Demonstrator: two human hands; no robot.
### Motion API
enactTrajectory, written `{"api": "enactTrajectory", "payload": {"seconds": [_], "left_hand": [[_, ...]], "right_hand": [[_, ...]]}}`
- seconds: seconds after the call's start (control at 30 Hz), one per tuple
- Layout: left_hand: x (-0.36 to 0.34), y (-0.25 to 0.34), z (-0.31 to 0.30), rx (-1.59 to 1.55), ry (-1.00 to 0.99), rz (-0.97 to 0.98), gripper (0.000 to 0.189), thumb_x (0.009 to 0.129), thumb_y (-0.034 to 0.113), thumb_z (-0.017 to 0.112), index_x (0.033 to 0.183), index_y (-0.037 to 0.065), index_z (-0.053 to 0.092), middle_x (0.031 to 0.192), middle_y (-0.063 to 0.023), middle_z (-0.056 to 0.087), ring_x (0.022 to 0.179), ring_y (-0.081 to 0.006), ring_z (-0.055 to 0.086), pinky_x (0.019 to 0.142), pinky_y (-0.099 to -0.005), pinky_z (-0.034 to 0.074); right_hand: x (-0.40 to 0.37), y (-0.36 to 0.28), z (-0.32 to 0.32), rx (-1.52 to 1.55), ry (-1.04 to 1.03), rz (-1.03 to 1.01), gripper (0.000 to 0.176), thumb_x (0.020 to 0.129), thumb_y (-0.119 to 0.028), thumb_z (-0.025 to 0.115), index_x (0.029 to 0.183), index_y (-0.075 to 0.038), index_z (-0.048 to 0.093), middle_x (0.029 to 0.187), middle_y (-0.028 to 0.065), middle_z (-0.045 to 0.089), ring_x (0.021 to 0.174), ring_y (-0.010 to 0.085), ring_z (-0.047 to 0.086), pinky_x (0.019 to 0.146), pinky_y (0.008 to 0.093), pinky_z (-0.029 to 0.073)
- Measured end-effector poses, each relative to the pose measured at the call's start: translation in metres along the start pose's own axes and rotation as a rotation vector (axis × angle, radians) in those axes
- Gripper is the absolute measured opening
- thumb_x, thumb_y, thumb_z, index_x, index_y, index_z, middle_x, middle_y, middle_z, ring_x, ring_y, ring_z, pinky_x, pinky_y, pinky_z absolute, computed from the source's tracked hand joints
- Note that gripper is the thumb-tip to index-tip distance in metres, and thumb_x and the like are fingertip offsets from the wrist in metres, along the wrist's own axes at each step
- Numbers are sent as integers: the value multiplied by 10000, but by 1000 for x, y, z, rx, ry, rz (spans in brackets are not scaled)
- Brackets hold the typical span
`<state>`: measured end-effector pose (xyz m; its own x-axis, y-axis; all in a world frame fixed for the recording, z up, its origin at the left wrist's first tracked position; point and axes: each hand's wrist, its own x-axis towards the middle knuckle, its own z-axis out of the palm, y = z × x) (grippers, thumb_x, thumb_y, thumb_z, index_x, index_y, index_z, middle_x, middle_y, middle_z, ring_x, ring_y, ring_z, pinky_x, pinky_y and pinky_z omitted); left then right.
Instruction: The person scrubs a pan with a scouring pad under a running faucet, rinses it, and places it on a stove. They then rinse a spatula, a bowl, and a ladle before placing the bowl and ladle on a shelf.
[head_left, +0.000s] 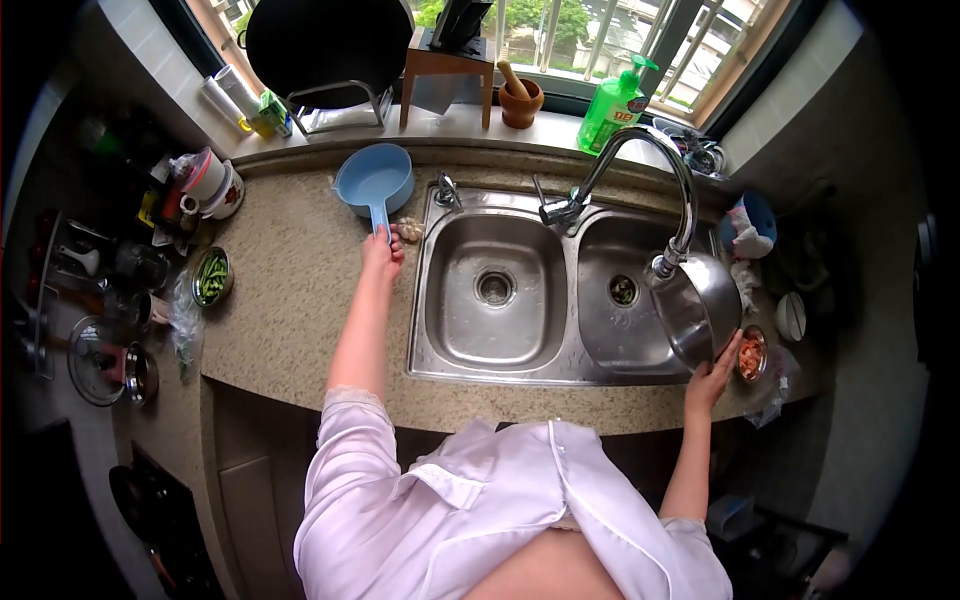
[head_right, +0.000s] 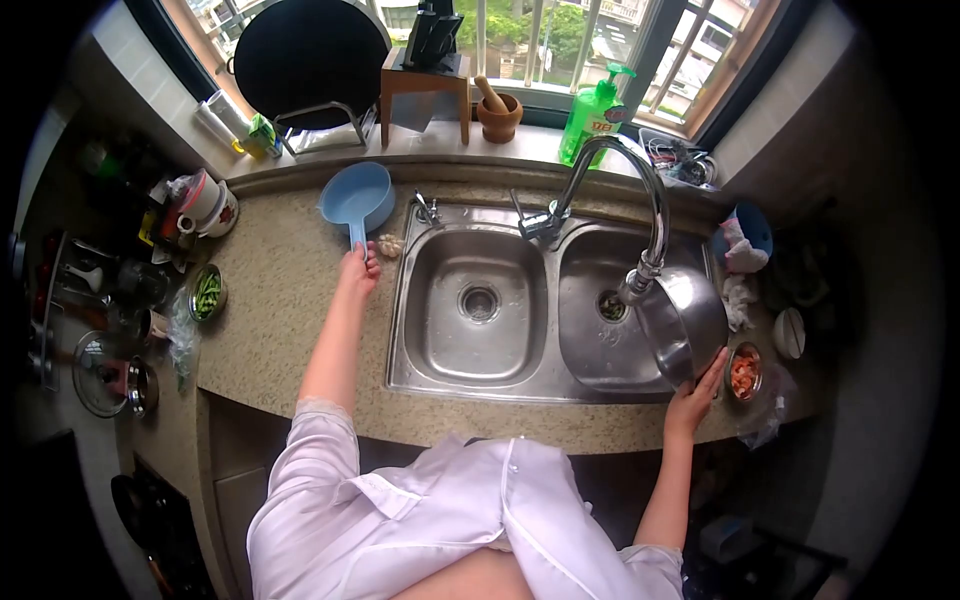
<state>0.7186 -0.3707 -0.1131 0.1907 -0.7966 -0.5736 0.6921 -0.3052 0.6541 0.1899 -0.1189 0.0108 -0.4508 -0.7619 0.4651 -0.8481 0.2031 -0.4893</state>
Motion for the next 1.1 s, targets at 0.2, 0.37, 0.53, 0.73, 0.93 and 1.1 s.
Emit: {"api": "enactTrajectory", "payload": {"seconds": [0.2, 0.37, 0.53, 0.73, 0.93, 1.1], "left_hand": [[-61, 2, -15, 78, -64, 304, 221, 970, 249, 399, 875, 64, 472, 599, 3, 429, 393, -70, 307, 353, -212, 241], [-122, 1, -56, 174, -166, 319, 220, 961, 247, 432, 871, 54, 486, 593, 4, 438, 413, -63, 339, 370, -205, 259], [-175, -8, -67, 262, -244, 142, 254, 947, 280, 466, 842, 51, 497, 578, 7, 433, 420, -63, 343, 386, -197, 281], [-198, -27, -66, 273, -402, -63, 260, 939, 282, 484, 827, 48, 495, 556, 10, 425, 411, -63, 339, 389, -199, 282], [-203, -47, -65, 360, -562, -261, 243, 930, 262, 499, 819, 46, 493, 553, 10, 421, 410, -62, 334, 388, -197, 273], [-220, -62, -48, 522, -696, -421, 228, 927, 244, 499, 814, 46, 490, 551, 10, 412, 418, -61, 330, 389, -196, 267]], "right_hand": [[-15, -4, -8, 66, 57, 55, 790, 698, 120, 355, 1433, -101, 171, 1430, 184, 272, 1322, 339, 265, 1055, 377, 260], [-28, -13, -11, 35, 108, 20, 762, 716, 118, 336, 1431, -83, 164, 1431, 195, 266, 1317, 339, 277, 1052, 378, 266], [-33, -24, -10, 33, 149, 34, 744, 723, 91, 350, 1427, -71, 169, 1425, 206, 265, 1313, 355, 271, 1053, 400, 261], [-42, -34, -17, -25, 212, 68, 727, 745, 64, 373, 1428, -79, 169, 1420, 211, 272, 1307, 355, 280, 1053, 394, 263], [-59, -34, -34, 31, 274, 138, 634, 845, -54, 432, 1424, -72, 175, 1390, 225, 317, 1282, 366, 319, 1041, 400, 273], [-105, 61, -30, 105, 127, 469, 462, 829, -101, 526, 1259, -5, 385, 1161, 151, 526, 1010, 280, 561, 859, 355, 464]]}}
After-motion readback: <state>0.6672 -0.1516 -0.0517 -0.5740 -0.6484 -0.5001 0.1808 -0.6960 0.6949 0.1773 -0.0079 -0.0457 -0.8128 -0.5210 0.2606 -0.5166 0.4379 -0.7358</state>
